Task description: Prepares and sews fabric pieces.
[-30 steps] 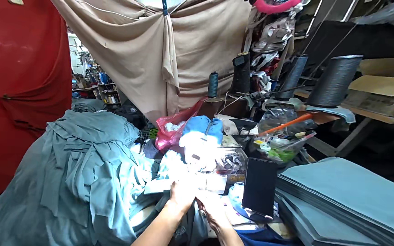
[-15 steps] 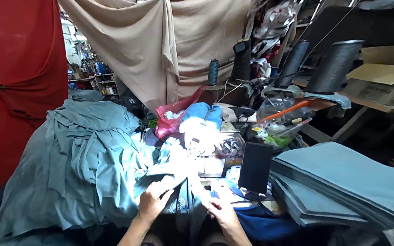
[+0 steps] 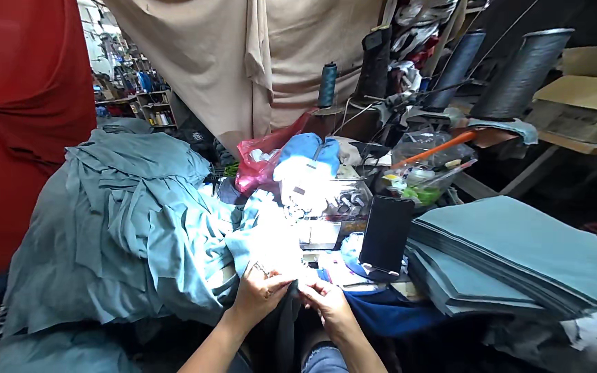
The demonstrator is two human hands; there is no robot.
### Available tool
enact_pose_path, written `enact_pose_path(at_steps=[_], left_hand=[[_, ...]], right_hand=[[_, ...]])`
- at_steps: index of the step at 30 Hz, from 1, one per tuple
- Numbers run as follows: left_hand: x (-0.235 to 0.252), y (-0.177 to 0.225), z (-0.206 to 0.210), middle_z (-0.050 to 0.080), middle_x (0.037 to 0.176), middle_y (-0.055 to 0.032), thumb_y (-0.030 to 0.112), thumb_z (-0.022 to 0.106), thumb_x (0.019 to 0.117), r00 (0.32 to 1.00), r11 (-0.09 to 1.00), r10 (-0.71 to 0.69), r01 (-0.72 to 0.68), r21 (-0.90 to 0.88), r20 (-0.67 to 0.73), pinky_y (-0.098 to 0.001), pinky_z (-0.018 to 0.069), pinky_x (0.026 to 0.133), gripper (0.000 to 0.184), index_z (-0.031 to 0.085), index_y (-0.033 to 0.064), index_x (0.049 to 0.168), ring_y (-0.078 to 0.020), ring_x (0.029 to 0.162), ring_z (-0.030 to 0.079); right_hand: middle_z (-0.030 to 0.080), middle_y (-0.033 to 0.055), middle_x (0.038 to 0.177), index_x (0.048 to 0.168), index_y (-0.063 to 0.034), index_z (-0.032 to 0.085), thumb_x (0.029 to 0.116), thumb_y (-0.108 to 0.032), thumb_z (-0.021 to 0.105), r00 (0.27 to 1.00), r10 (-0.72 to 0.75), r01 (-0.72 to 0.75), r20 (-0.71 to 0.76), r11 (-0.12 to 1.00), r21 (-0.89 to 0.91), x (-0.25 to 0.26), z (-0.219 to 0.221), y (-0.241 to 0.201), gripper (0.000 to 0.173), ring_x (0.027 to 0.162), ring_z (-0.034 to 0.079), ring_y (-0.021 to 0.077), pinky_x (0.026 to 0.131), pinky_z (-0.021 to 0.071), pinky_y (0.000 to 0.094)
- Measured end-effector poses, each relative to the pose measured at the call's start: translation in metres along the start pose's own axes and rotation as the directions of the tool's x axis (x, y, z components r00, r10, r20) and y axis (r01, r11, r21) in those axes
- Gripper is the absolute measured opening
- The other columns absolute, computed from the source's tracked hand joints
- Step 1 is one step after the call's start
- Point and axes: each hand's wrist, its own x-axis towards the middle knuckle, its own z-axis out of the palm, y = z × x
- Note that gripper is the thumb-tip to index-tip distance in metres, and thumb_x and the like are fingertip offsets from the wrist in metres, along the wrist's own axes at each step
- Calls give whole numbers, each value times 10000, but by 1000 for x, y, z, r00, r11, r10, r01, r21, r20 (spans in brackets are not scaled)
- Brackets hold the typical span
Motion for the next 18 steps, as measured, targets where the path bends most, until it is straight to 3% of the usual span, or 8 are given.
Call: enact_pose_path(at_steps=[6,10,15,17,18], left_hand=[[-5,-1,-9,745,913,11,244,656,977,978,989,141,-147,25,153,-317,508,906,162,804,231,1041,-132,904,667],[-6,-1,-6,741,911,11,243,659,984,977,987,149,-156,38,150,-318,505,915,157,804,225,1043,-130,907,662],[-10,-1,-2,743,931,-7,194,664,979,973,976,207,-212,41,106,-303,505,959,135,794,167,1000,-138,945,669],[-16,-3,7,739,1017,-10,297,691,981,979,978,201,-202,46,24,-306,476,1003,161,776,171,1032,-139,1029,650],[-18,-5,12,726,1084,0,441,682,969,984,979,178,-177,105,-6,-317,446,1032,266,742,200,1063,-141,1084,628]], right_hand=[[725,49,784,934,19,706,930,15,648,1000,-12,12,11,1000,-23,1,1,4,58,671,668,83,627,563,231],[724,42,774,921,15,711,924,19,641,1000,-21,21,18,999,-37,1,2,4,70,675,672,88,642,570,237],[738,55,809,916,14,724,921,-32,678,998,-64,63,-7,997,-38,3,3,5,66,763,712,114,760,604,277],[724,44,781,883,7,730,901,-28,707,994,-102,100,-39,994,-51,5,6,4,45,746,694,102,758,593,268],[722,48,775,880,11,728,901,-24,710,993,-113,111,-43,993,-46,6,8,1,44,738,694,104,749,595,268]])
